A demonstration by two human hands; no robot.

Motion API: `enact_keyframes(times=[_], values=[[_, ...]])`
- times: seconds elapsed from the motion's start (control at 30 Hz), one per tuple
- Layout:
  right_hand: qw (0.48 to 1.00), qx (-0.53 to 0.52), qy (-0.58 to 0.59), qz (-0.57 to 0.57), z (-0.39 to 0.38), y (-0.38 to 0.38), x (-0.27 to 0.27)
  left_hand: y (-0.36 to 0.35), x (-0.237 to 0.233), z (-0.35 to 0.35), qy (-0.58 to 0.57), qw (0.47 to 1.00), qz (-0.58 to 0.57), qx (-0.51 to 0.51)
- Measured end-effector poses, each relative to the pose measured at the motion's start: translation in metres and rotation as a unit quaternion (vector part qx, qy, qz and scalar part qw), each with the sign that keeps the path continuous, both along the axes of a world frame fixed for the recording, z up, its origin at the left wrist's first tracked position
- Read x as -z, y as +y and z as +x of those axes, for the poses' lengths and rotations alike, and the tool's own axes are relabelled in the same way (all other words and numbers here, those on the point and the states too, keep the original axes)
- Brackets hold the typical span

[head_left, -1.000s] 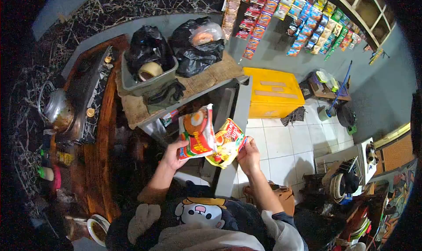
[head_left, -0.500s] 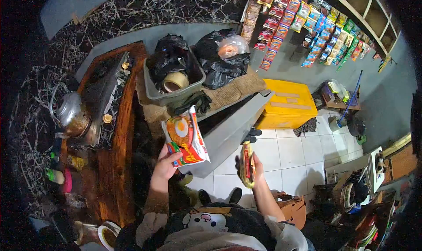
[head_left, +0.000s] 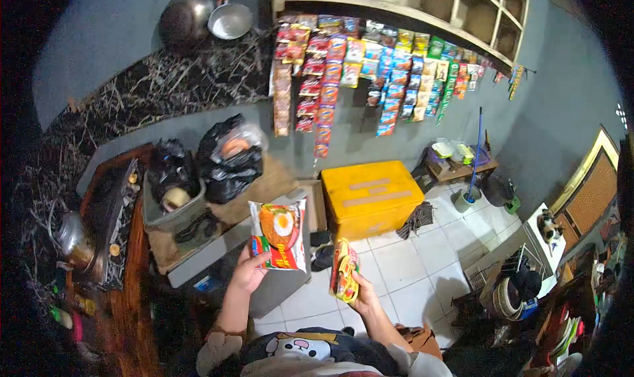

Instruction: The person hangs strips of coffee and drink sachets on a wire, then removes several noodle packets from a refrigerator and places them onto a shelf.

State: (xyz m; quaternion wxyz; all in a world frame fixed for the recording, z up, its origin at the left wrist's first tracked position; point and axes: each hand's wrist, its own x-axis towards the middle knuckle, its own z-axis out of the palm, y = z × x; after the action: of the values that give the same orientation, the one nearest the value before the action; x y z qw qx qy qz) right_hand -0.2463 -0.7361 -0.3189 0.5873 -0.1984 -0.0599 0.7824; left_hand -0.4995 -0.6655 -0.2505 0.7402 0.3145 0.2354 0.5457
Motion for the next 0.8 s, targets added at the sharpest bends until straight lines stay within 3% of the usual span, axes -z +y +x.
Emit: enact_keyframes(times=[0.1, 0.17, 0.3, 0.43, 0.47, 0.6, 0.63, 0.7, 0.73, 0.77, 0.8], values=[[0.994, 0.096, 0.058, 0.005, 0.049, 0.003, -0.006, 0.020, -0.014, 0.069, 0.033, 0.999, 0.035, -0.002], [0.993, 0.071, 0.098, 0.014, 0.088, 0.002, -0.005, 0.047, -0.008, 0.103, 0.033, 0.999, 0.041, -0.008], [0.989, 0.043, -0.138, 0.016, 0.147, 0.006, -0.023, 0.083, -0.016, 0.166, 0.012, 0.987, 0.129, -0.094], [0.880, 0.144, -0.422, 0.166, 0.185, 0.038, -0.064, 0.105, -0.027, 0.201, -0.028, 0.991, 0.076, -0.109], [0.876, 0.185, -0.410, 0.174, 0.191, 0.048, -0.071, 0.113, -0.026, 0.205, -0.030, 0.996, 0.038, -0.071], [0.877, 0.185, -0.406, 0.179, 0.218, 0.098, -0.094, 0.147, -0.032, 0.228, -0.102, 0.995, 0.008, 0.002], [0.862, 0.197, -0.425, 0.193, 0.220, 0.115, -0.104, 0.163, -0.026, 0.234, -0.135, 0.991, 0.013, 0.002], [0.840, 0.206, -0.448, 0.227, 0.227, 0.158, -0.123, 0.198, -0.020, 0.246, -0.267, 0.952, 0.082, 0.126], [0.791, 0.228, -0.489, 0.288, 0.230, 0.184, -0.135, 0.227, 0.005, 0.251, -0.112, 0.978, 0.176, -0.010], [0.735, 0.250, -0.524, 0.349, 0.232, 0.211, -0.154, 0.252, -0.010, 0.258, -0.320, 0.934, 0.086, 0.133], [0.761, 0.212, -0.519, 0.325, 0.234, 0.230, -0.176, 0.274, -0.024, 0.264, -0.352, 0.902, 0.131, 0.215]])
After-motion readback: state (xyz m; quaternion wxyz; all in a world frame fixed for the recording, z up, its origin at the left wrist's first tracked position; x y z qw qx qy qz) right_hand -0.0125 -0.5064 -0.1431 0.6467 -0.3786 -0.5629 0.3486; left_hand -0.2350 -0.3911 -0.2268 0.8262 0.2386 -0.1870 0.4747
